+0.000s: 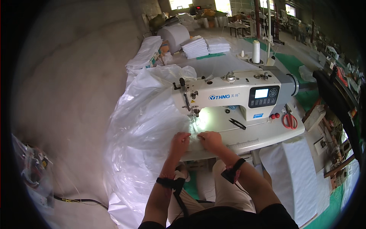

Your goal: Sewing large white plastic sheets using an industrial sewing machine.

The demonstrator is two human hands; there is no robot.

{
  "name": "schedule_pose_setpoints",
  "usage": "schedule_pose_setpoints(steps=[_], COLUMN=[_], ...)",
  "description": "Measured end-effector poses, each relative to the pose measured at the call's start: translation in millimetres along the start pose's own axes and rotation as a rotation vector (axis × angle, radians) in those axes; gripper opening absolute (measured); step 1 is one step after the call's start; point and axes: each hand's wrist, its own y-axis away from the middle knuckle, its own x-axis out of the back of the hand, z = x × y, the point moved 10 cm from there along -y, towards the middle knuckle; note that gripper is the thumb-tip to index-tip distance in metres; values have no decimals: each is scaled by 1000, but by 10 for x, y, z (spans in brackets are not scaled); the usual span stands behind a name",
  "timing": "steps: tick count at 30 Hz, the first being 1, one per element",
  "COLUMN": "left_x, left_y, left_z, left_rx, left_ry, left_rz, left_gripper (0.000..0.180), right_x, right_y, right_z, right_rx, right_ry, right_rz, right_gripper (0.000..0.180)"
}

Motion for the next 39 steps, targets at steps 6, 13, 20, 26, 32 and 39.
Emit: schedule_pose_setpoints(steps=[6, 13, 20, 26, 32, 39], left_x=[-79, -231, -153, -243, -166, -45], left_y=[225, 194, 196, 336, 189, -201], left_z=[363, 451, 523, 560, 363, -120], left_rx=[-246, -344, -298, -283, -280, 72], left_ry=[-350, -612, -482, -514, -408, -417], left_rz=[89, -40, -53, -16, 53, -61], left_gripper=[22, 27, 27, 23, 11, 21], right_x=[5, 103, -24, 117, 80, 182], right_y=[-18, -160, -173, -108, -9, 18], right_z=[83, 156, -158, -33, -215, -256], right_rx=[-78, -68, 361, 240, 452, 444], right_ry=[-59, -75, 109, -2, 150, 29], right_rz=[-32, -25, -130, 69, 14, 67], right_gripper=[21, 37, 37, 29, 24, 17])
